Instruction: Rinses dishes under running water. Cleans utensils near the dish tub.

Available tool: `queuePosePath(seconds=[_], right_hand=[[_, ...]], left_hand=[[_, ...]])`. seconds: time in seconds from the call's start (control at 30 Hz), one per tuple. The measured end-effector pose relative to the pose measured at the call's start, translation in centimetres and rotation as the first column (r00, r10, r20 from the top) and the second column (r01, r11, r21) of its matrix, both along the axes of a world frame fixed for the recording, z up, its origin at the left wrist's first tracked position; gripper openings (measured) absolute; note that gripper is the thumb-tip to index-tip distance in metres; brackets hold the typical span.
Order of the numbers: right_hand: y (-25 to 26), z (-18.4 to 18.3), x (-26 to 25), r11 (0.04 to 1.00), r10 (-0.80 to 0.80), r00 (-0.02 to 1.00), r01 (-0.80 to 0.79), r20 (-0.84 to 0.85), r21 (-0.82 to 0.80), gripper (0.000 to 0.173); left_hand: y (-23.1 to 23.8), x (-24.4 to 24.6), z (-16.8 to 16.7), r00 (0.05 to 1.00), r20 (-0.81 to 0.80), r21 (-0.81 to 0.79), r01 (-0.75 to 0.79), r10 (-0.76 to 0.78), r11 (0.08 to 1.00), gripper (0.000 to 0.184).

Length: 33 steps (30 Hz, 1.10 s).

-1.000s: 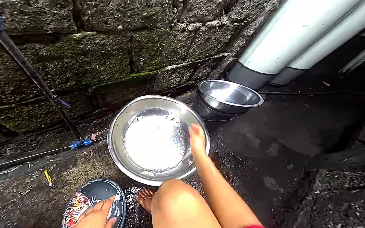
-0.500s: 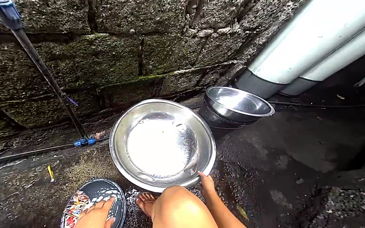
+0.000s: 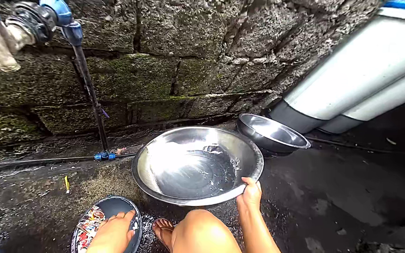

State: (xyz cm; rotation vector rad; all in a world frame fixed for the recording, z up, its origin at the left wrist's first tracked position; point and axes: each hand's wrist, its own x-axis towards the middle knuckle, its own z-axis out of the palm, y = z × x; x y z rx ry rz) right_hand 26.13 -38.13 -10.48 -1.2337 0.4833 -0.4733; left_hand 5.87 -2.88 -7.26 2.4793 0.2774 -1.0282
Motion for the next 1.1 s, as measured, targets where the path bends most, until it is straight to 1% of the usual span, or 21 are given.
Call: queuePosePath(seconds=[0.13, 0.4, 0.47, 0.53, 0.6, 0.7, 0.77, 0.8, 0.9, 0.97, 1.1], right_hand=[[2.3, 1.8, 0.2, 0.999, 0.028, 0.999, -0.028, 0.015, -0.021, 0.037], [5.2, 5.3, 2.6, 0.993, 0.061, 0.996, -0.055, 0.057, -0.102, 0.030], [5.8, 6.6, 3.1, 0.986, 0.083, 0.995, -0.075, 0.049, -0.152, 0.026], [6.5, 7.9, 3.6, 0.973, 0.105, 0.994, -0.096, 0.032, -0.211, 0.019], [7.1, 8.9, 4.1, 0.951, 0.118, 0.993, -0.106, 0.024, -0.291, 0.014], [7.5, 10.2, 4.7, 0.899, 0.142, 0.990, -0.132, -0.008, -0.417, 0.012], [7.5, 11.2, 4.5, 0.882, 0.172, 0.985, -0.162, -0.018, -0.442, 0.007], [7.3, 11.6, 4.6, 0.872, 0.191, 0.981, -0.178, -0.020, -0.456, 0.009], [5.9, 12.4, 5.3, 0.835, 0.286, 0.958, -0.252, -0.006, -0.489, 0.024], [5.0, 13.0, 5.8, 0.800, 0.340, 0.941, -0.293, -0.007, -0.523, 0.027], [3.9, 13.6, 7.0, 0.750, 0.350, 0.936, -0.308, -0.043, -0.585, 0.030]], left_hand=[[0.4, -0.4, 0.1, 1.000, -0.015, -0.002, -0.019, 0.019, 1.000, 0.061], [0.7, -0.6, 0.1, 0.999, -0.022, -0.011, -0.026, 0.025, 1.000, 0.059], [0.5, -0.3, 0.0, 0.999, -0.023, -0.018, -0.029, 0.028, 0.999, 0.059], [0.3, 0.0, 0.0, 0.999, -0.036, -0.020, -0.019, 0.018, 1.000, 0.059], [0.2, 0.2, 0.0, 0.999, -0.051, -0.016, -0.008, 0.007, 1.000, 0.059], [0.0, 0.3, 0.3, 0.999, -0.038, -0.010, -0.008, 0.008, 1.000, 0.059], [0.1, 0.2, 0.4, 0.999, -0.040, 0.008, -0.011, 0.011, 1.000, 0.060], [0.2, 0.1, 0.4, 0.999, -0.045, 0.016, -0.011, 0.012, 1.000, 0.060], [0.3, -0.1, 0.3, 0.999, -0.047, 0.019, -0.006, 0.007, 1.000, 0.061], [0.3, 0.0, 0.5, 0.999, -0.041, 0.015, 0.000, 0.000, 1.000, 0.061], [0.0, 0.2, 0.7, 0.999, -0.041, 0.002, 0.009, -0.009, 1.000, 0.060]])
